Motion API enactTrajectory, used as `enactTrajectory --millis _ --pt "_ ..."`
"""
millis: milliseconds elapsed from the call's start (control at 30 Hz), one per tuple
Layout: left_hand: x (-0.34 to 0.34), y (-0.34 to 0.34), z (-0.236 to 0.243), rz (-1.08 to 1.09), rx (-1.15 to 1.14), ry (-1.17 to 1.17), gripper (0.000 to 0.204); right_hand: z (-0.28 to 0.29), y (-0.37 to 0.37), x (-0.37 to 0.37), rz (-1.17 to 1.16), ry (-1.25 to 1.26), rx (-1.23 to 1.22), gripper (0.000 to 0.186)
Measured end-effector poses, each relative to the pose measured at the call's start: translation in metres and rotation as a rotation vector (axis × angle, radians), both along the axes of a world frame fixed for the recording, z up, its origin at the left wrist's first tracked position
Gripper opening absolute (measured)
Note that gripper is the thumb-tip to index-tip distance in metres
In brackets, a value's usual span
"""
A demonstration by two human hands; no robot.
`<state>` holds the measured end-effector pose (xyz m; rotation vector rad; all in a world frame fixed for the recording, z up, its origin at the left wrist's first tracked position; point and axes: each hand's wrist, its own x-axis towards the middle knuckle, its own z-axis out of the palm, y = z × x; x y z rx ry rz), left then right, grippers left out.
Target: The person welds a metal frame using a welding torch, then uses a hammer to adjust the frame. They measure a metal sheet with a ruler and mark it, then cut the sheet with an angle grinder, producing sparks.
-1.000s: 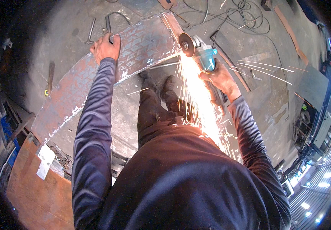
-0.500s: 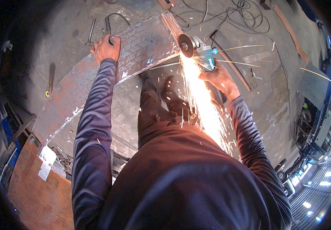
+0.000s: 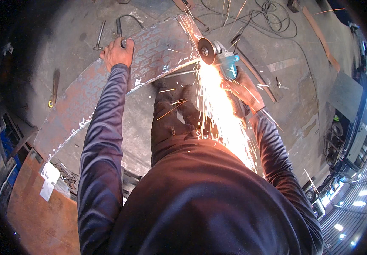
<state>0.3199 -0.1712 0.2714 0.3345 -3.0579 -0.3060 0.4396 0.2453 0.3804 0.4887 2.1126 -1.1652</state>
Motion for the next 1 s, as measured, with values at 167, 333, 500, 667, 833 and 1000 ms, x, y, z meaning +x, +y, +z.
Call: enactTrajectory --millis 167,333,500,667,833,1000 --pt "-0.001 0.001 0.0 0.0 -0.008 -0.001 0.057 -0.02 0.023 0.015 0.404 0.374 0.04 0.074" --pt "0.0 -0.001 0.0 0.006 -0.014 -0.001 0.058 0.012 -0.008 0.0 0.078 0.075 0.133 0.075" --pt "-0.001 0.002 0.004 0.004 -0.018 -0.016 0.058 -0.013 0.01 0.007 0.073 0.153 0.083 0.077" --pt "-0.001 0.002 0.003 0.008 -0.024 -0.022 0.058 -0.004 0.007 0.017 -0.072 0.103 -0.179 0.074" --pt "0.0 0.001 0.006 0.009 -0.004 -0.011 0.057 0.011 -0.003 0.009 0.036 0.043 0.104 0.078" --pt "-0.001 -0.001 -0.002 -0.008 -0.009 0.014 0.056 -0.01 0.008 0.02 -0.03 0.101 -0.005 0.079"
